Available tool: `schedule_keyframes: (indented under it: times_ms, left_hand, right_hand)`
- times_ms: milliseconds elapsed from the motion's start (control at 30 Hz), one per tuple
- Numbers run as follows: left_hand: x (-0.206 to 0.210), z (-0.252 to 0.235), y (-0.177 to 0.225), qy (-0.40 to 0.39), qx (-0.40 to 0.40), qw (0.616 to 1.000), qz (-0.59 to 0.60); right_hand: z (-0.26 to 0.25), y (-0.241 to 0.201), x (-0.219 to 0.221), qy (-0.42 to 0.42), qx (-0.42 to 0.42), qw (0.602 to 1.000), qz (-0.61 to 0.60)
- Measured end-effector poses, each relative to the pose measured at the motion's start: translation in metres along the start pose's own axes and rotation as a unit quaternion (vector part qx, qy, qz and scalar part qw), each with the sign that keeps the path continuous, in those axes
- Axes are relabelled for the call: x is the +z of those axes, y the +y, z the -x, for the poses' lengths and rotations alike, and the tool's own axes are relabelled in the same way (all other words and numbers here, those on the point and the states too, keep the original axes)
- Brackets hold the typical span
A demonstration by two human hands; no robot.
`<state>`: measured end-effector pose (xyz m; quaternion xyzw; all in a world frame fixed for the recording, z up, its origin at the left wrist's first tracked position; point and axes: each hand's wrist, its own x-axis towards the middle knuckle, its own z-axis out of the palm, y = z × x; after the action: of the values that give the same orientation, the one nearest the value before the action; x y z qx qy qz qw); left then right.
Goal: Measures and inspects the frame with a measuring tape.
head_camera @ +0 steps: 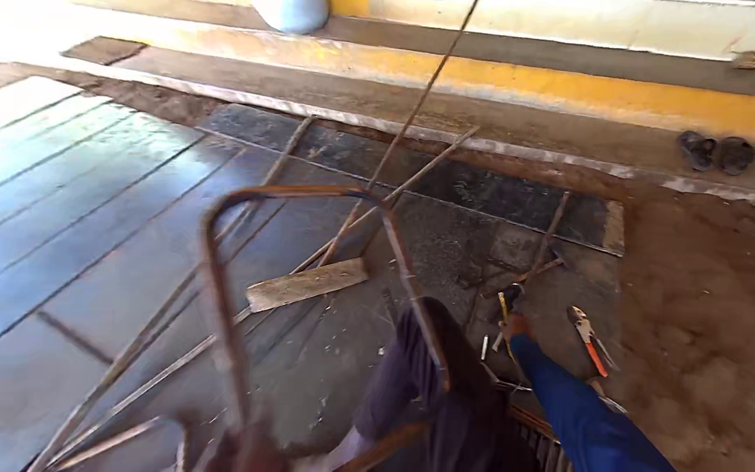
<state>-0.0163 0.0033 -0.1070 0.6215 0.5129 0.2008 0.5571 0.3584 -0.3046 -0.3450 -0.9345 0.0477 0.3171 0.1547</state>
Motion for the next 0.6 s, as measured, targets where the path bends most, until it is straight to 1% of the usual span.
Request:
schedule_keyframes:
  times_ms: [67,133,167,233,267,300,333,367,433,467,533,600]
  left_hand:
    - [0.035,-0.002,-0.018,0.036,-0.01,0.999,-0.005]
    - [0.054,-0.012,-0.037,0.053,-0.016,0.998,0.028]
    - [0.059,-0.017,-0.046,0.054,-0.015,0.997,0.06]
    - [0.064,-0.022,-0.056,0.044,-0.017,0.991,0.128]
    - [0.064,-0.023,-0.057,0.036,-0.026,0.988,0.151]
    - [0.065,-0.025,-0.056,0.034,-0.037,0.985,0.165]
    - [0.066,-0.026,-0.055,0.037,-0.051,0.983,0.17]
    - [0.066,-0.028,-0.056,0.039,-0.063,0.982,0.173]
    - [0.063,-0.032,-0.064,0.036,-0.067,0.981,0.177]
    - [0.062,-0.033,-0.067,0.03,-0.06,0.981,0.18]
    - [0.063,-0.037,-0.071,0.011,-0.052,0.98,0.192]
    - [0.064,-0.038,-0.071,-0.005,-0.052,0.977,0.205]
  right_hand:
    - [0.005,-0.009,-0.001,0.009,0.014,1.0,0.014]
    - [-0.027,0.011,0.017,0.004,-0.016,1.0,0.026]
    - [-0.044,0.021,0.024,0.013,-0.035,0.999,0.011]
    - [-0.063,0.038,0.029,0.068,-0.075,0.993,-0.068]
    - [-0.059,0.038,0.024,0.105,-0.098,0.981,-0.132]
    - [-0.042,0.031,0.012,0.138,-0.131,0.961,-0.201]
    - [-0.019,0.018,-0.004,0.154,-0.169,0.936,-0.267]
    - [0.009,0.002,-0.02,0.139,-0.214,0.91,-0.328]
    - [0.074,-0.029,-0.049,0.044,-0.323,0.855,-0.404]
    - [0.105,-0.043,-0.059,-0.025,-0.378,0.83,-0.409]
    - [0.162,-0.069,-0.066,-0.183,-0.457,0.79,-0.366]
    - [0.199,-0.095,-0.053,-0.318,-0.493,0.753,-0.298]
